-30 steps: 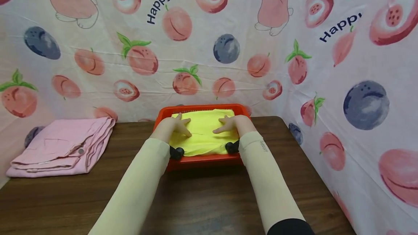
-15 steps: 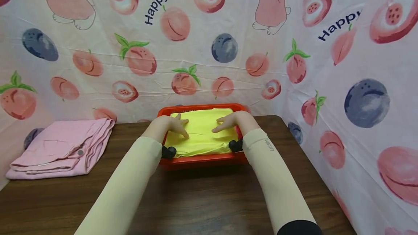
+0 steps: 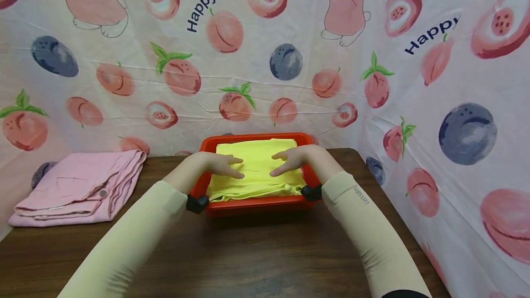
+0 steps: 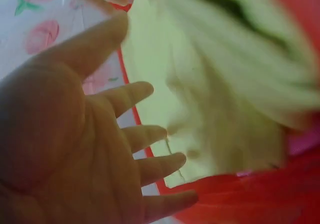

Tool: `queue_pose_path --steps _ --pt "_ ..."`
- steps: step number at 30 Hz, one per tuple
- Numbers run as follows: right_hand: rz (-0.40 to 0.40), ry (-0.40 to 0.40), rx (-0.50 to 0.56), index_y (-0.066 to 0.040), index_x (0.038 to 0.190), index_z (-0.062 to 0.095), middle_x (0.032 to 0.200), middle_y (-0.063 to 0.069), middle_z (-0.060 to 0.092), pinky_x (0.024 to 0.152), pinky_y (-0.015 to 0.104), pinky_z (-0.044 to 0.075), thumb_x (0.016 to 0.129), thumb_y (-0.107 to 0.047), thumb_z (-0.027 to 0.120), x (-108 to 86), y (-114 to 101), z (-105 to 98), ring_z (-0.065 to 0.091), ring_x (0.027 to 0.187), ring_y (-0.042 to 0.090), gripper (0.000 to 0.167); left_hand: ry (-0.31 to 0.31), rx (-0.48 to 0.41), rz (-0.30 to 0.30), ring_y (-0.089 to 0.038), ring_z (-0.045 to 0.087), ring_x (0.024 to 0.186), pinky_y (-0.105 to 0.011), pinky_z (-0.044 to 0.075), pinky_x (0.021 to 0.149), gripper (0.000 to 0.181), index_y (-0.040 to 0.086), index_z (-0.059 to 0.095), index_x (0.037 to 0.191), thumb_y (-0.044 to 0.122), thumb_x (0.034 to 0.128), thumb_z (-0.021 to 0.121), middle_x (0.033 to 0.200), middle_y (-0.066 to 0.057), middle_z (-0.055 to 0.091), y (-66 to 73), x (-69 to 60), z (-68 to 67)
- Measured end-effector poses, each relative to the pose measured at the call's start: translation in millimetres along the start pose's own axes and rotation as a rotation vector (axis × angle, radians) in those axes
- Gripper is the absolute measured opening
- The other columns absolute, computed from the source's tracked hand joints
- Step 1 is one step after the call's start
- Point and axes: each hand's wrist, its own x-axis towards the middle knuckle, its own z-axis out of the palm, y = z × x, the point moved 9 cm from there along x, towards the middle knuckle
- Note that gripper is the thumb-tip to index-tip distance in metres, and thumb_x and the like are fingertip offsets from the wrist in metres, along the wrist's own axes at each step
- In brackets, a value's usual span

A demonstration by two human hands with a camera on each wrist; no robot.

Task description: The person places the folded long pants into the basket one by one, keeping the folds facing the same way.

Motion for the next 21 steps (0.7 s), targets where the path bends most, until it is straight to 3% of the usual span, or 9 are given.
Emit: queue_pose_path --steps 5,11,13,16,18,21 --pt "-0.008 -0.025 -0.016 -0.017 0.152 0.027 0.153 0.013 0.029 0.109 0.052 0.022 0.083 -0.061 0.061 -7.5 -4.1 13.6 0.023 0.139 0.031 0.088 -0.026 0.028 0.024 -0.033 0.009 0.143 -0.054 0.012 0.111 0.080 0.017 0.027 0.153 0.060 0.0899 0.051 0.157 -0.017 0.011 -3.4 -7.2 16.6" --pt "0.021 -0.043 -0.020 -0.022 0.151 0.031 0.152 0.012 0.028 0.109 0.051 0.023 0.080 -0.063 0.064 -10.3 -4.0 27.9 0.023 0.139 0.030 0.088 0.015 0.044 0.027 -0.040 0.006 0.142 -0.059 0.011 0.110 0.087 0.014 0.027 0.152 0.066 0.0865 0.051 0.157 -0.019 0.007 -6.6 -6.8 28.5" --pt "0.038 -0.044 0.013 -0.024 0.150 0.034 0.150 0.011 0.030 0.103 0.048 0.034 0.078 -0.061 0.068 -10.1 -2.8 33.4 0.031 0.133 0.029 0.087 0.028 0.057 0.025 -0.041 0.004 0.142 -0.059 0.010 0.110 0.089 0.014 0.026 0.152 0.067 0.0860 0.050 0.157 -0.019 0.006 -6.5 -5.9 32.2" --pt "0.049 -0.046 0.055 -0.025 0.148 0.038 0.145 0.010 0.035 0.094 0.045 0.042 0.079 -0.058 0.069 -9.8 -1.4 40.4 0.038 0.120 0.027 0.083 0.048 0.071 0.023 -0.041 0.002 0.142 -0.060 0.010 0.109 0.088 0.014 0.024 0.153 0.067 0.0870 0.049 0.158 -0.019 0.004 -7.1 -5.8 36.5" --pt "0.038 -0.042 0.063 -0.024 0.147 0.039 0.139 0.009 0.039 0.086 0.041 0.044 0.082 -0.055 0.067 -9.3 -1.5 43.1 0.040 0.110 0.026 0.077 0.060 0.082 0.033 -0.041 0.001 0.142 -0.059 0.010 0.110 0.086 0.015 0.023 0.153 0.066 0.0887 0.047 0.158 -0.019 0.003 -8.1 -5.8 38.5" --pt "0.027 -0.008 0.050 -0.021 0.146 0.042 0.134 0.009 0.043 0.089 0.042 0.040 0.087 -0.051 0.063 -9.1 -2.4 44.1 0.043 0.107 0.026 0.070 0.082 0.098 0.048 -0.042 0.002 0.142 -0.058 0.012 0.110 0.083 0.015 0.023 0.153 0.064 0.0903 0.045 0.158 -0.019 0.003 -9.5 -5.4 40.9"
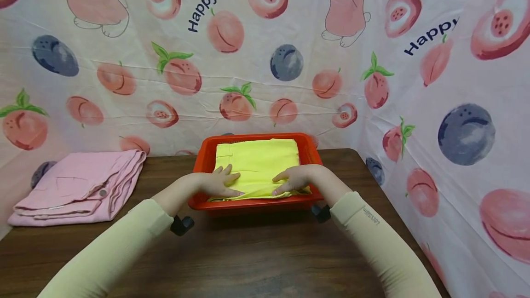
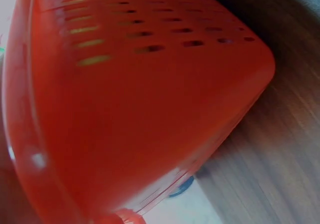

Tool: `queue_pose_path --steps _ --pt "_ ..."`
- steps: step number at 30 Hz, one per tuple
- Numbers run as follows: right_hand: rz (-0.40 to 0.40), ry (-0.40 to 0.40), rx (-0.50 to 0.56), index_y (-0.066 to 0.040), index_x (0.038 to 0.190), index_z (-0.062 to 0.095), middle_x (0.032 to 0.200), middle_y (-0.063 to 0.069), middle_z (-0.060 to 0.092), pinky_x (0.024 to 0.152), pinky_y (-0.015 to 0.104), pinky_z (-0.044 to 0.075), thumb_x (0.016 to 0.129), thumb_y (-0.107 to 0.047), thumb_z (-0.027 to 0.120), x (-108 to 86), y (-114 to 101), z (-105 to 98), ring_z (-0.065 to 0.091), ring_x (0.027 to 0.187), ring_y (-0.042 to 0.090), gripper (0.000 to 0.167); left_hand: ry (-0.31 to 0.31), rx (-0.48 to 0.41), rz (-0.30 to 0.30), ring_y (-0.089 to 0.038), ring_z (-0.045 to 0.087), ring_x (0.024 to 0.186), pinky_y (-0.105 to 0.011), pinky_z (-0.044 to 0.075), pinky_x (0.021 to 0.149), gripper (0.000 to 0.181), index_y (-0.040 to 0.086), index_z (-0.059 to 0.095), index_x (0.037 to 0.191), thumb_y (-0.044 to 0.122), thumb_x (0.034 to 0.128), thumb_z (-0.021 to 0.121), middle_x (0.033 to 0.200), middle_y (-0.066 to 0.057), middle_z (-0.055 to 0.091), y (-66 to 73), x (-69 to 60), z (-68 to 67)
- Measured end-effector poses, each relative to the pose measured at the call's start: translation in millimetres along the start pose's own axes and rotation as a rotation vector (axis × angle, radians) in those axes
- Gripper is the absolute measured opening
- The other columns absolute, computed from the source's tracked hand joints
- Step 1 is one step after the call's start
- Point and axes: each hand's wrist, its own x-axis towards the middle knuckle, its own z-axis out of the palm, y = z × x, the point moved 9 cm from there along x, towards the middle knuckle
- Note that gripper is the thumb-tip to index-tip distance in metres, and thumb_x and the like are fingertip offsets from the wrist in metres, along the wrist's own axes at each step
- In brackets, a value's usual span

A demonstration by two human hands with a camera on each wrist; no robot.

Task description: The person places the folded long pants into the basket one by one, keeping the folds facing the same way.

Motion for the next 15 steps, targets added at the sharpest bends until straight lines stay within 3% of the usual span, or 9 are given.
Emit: queue_pose_path --steps 7,15 --pt "-0.052 0.109 -0.175 -0.012 0.145 0.044 0.142 0.012 0.046 0.103 0.045 0.035 0.094 -0.044 0.056 5.1 -11.2 0.8 0.045 0.117 0.025 0.061 0.022 0.003 -0.010 -0.042 0.000 0.142 -0.056 0.009 0.111 0.085 0.016 0.022 0.154 0.067 0.0889 0.045 0.158 -0.018 0.001 -5.1 3.7 3.7" --pt "-0.016 0.200 -0.238 -0.010 0.143 0.046 0.140 0.012 0.049 0.107 0.045 0.030 0.093 -0.043 0.057 9.9 -12.0 -1.5 0.044 0.127 0.029 0.061 0.099 -0.005 -0.037 -0.043 0.003 0.141 -0.057 0.010 0.110 0.083 0.015 0.027 0.152 0.064 0.0885 0.049 0.158 -0.018 0.006 -6.1 3.2 0.9"
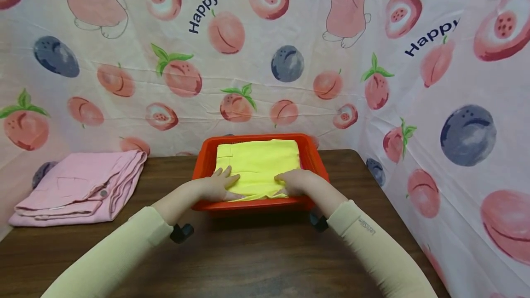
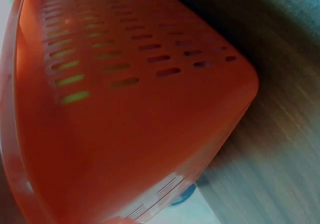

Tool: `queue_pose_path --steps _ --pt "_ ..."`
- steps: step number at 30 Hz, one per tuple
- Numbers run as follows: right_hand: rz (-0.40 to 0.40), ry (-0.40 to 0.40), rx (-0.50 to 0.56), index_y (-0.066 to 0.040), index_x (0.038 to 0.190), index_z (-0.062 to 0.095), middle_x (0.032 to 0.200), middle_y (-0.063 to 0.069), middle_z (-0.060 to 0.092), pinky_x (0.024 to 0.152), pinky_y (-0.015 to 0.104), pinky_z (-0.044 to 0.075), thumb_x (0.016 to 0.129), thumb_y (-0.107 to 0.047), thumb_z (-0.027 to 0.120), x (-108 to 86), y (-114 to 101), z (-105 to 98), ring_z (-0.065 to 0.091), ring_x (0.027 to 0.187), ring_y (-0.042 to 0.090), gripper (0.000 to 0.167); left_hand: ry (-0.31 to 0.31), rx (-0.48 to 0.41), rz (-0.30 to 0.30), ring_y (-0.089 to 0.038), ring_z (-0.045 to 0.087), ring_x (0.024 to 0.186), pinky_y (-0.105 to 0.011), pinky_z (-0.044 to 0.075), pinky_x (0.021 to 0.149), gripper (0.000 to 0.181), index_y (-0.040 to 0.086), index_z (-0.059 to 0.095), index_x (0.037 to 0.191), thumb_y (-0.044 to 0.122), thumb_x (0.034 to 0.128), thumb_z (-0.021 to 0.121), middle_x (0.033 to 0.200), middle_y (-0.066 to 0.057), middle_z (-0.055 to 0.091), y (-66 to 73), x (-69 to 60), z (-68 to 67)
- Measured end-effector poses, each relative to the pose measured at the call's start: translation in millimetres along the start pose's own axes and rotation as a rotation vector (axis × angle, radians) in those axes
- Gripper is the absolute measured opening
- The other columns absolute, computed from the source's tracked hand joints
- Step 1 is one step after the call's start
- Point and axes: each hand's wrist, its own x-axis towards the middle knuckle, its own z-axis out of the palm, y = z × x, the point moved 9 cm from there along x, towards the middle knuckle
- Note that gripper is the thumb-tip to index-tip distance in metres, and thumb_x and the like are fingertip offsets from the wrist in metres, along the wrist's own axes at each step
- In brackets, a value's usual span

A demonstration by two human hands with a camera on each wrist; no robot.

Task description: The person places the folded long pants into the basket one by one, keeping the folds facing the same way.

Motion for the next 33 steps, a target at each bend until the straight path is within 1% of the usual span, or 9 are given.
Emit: queue_pose_path --steps 5,11,13,16,19,22,25,29,33 --pt "0.005 0.027 0.025 -0.011 0.141 0.049 0.138 0.011 0.050 0.107 0.046 0.030 0.091 -0.047 0.058 1.0 2.0 1.3 0.044 0.127 0.030 0.062 0.044 0.010 -0.006 -0.044 0.006 0.141 -0.060 0.015 0.109 0.082 0.014 0.031 0.151 0.063 0.0887 0.049 0.157 -0.019 0.010 -1.1 -3.0 1.0" --pt "-0.024 0.060 0.112 -0.012 0.139 0.051 0.137 0.011 0.051 0.108 0.047 0.028 0.091 -0.047 0.059 -1.4 7.2 1.6 0.042 0.129 0.030 0.061 0.113 -0.032 0.029 -0.045 0.009 0.140 -0.059 0.015 0.109 0.082 0.013 0.036 0.149 0.065 0.0871 0.050 0.156 -0.020 0.015 -0.7 -5.7 -1.2" --pt "-0.030 0.071 0.139 -0.012 0.139 0.051 0.137 0.011 0.051 0.108 0.048 0.028 0.090 -0.048 0.060 -3.2 8.9 1.4 0.042 0.129 0.030 0.062 0.137 -0.038 0.042 -0.043 0.012 0.140 -0.058 0.016 0.109 0.083 0.013 0.039 0.148 0.068 0.0858 0.050 0.155 -0.019 0.019 0.5 -7.0 -2.0" --pt "-0.045 0.094 0.182 -0.015 0.140 0.051 0.138 0.009 0.051 0.107 0.048 0.029 0.089 -0.051 0.061 -7.3 10.6 0.3 0.043 0.128 0.029 0.063 0.182 -0.012 0.091 -0.037 0.024 0.139 -0.056 0.022 0.108 0.074 0.014 0.048 0.142 0.064 0.0884 0.049 0.151 -0.016 0.031 5.0 -9.9 -4.0" --pt "-0.082 0.129 0.228 -0.017 0.139 0.052 0.137 0.007 0.052 0.106 0.048 0.031 0.088 -0.052 0.060 -13.1 10.0 -2.0 0.045 0.127 0.027 0.062 0.228 0.036 0.153 -0.028 0.038 0.133 -0.048 0.028 0.108 0.057 0.014 0.058 0.134 0.053 0.0938 0.050 0.142 -0.010 0.047 10.6 -14.3 -7.2" --pt "-0.135 0.160 0.261 -0.017 0.137 0.054 0.135 0.005 0.053 0.105 0.048 0.033 0.090 -0.052 0.058 -19.1 6.1 -3.6 0.046 0.126 0.025 0.059 0.251 0.062 0.207 -0.022 0.048 0.124 -0.042 0.034 0.105 0.043 0.014 0.063 0.128 0.042 0.0970 0.051 0.132 -0.006 0.056 14.1 -20.2 -9.5" --pt "-0.183 0.190 0.267 -0.016 0.135 0.056 0.133 0.005 0.055 0.104 0.047 0.035 0.093 -0.050 0.055 -24.1 0.2 -4.2 0.049 0.123 0.025 0.054 0.252 0.074 0.243 -0.020 0.053 0.119 -0.040 0.036 0.103 0.039 0.013 0.064 0.126 0.037 0.0978 0.052 0.126 -0.004 0.060 15.3 -26.7 -10.4" --pt "-0.226 0.260 0.248 -0.014 0.131 0.059 0.128 0.002 0.059 0.101 0.045 0.038 0.095 -0.046 0.053 -29.7 -8.7 -7.3 0.053 0.118 0.021 0.048 0.261 0.062 0.285 -0.019 0.055 0.115 -0.041 0.039 0.101 0.037 0.011 0.065 0.124 0.033 0.0969 0.055 0.121 -0.003 0.063 15.5 -36.8 -12.4" --pt "-0.243 0.334 0.226 -0.013 0.127 0.063 0.121 0.001 0.063 0.096 0.044 0.043 0.096 -0.042 0.055 -34.8 -19.7 -12.5 0.058 0.111 0.020 0.043 0.305 0.075 0.349 -0.019 0.058 0.111 -0.041 0.043 0.097 0.032 0.011 0.068 0.119 0.029 0.0955 0.057 0.115 -0.002 0.066 15.8 -49.9 -16.1"
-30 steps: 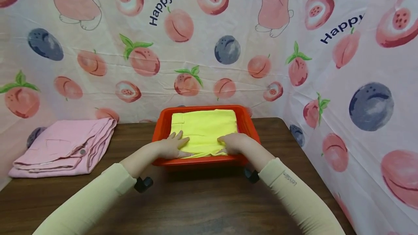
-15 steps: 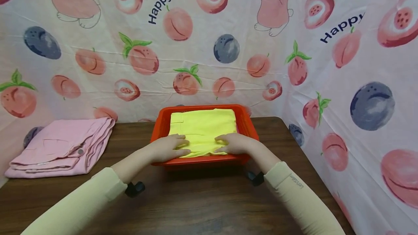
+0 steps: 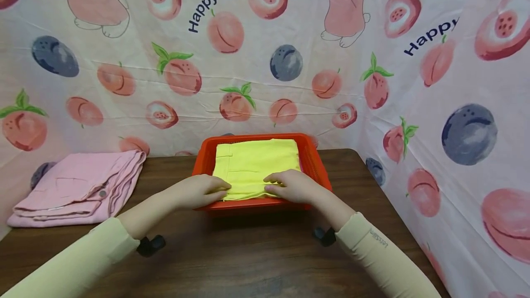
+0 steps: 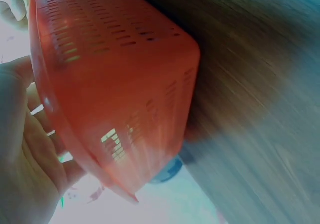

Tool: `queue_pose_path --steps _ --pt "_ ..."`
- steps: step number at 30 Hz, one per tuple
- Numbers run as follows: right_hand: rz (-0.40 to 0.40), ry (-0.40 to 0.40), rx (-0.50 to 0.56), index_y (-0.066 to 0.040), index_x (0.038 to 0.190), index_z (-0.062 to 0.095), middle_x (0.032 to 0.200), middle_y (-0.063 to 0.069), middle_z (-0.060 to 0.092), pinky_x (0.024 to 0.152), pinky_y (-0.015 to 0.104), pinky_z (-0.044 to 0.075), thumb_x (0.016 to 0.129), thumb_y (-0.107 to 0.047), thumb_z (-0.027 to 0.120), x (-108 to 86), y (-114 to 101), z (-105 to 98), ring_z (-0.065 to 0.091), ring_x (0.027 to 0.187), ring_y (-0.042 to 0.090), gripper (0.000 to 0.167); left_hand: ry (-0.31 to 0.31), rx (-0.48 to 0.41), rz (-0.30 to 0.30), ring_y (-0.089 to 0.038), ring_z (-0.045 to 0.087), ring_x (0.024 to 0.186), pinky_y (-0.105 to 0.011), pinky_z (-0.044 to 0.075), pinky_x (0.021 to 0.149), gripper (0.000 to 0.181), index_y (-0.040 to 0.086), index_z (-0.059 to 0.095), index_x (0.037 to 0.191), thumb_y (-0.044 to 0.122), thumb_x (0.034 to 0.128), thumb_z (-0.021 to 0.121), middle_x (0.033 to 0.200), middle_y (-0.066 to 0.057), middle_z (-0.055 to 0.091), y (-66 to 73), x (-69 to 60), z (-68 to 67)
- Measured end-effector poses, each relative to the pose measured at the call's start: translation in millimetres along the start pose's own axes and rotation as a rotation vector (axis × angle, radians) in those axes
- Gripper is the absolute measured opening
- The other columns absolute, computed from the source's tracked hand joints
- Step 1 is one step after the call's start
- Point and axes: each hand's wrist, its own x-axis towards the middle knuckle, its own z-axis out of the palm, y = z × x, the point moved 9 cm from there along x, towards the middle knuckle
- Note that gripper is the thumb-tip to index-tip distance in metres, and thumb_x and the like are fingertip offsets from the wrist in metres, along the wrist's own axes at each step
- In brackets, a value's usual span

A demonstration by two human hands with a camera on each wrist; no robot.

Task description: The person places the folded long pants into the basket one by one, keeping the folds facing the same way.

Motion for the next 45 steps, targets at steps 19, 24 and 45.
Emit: queue_pose_path --steps 19,24,45 --pt "-0.113 0.278 0.145 -0.014 0.118 0.068 0.114 -0.001 0.067 0.092 0.036 0.046 0.093 -0.021 0.062 33.9 -97.7 -7.1 0.061 0.104 0.017 0.027 0.366 0.191 0.119 -0.014 0.066 0.086 -0.038 0.053 0.074 0.016 0.011 0.074 0.101 0.015 0.0872 0.069 0.097 0.003 0.070 -13.4 -81.8 -80.9" --pt "-0.122 0.286 0.323 -0.011 0.118 0.067 0.111 -0.001 0.068 0.087 0.031 0.050 0.093 -0.016 0.062 45.5 -121.5 2.5 0.063 0.096 0.010 0.026 0.412 0.190 0.065 -0.018 0.067 0.086 -0.041 0.053 0.074 0.015 0.010 0.074 0.100 0.011 0.0862 0.068 0.095 0.001 0.071 -32.8 -109.6 -95.6" --pt "-0.048 0.307 0.753 -0.015 0.113 0.067 0.097 -0.011 0.067 0.067 0.018 0.050 0.088 -0.016 0.067 104.6 -189.6 71.5 0.062 0.082 0.000 0.025 0.451 0.173 -0.341 -0.035 0.065 0.072 -0.053 0.050 0.063 0.018 -0.002 0.069 0.101 0.009 0.0885 0.064 0.089 -0.018 0.069 -174.2 -246.4 -121.2"
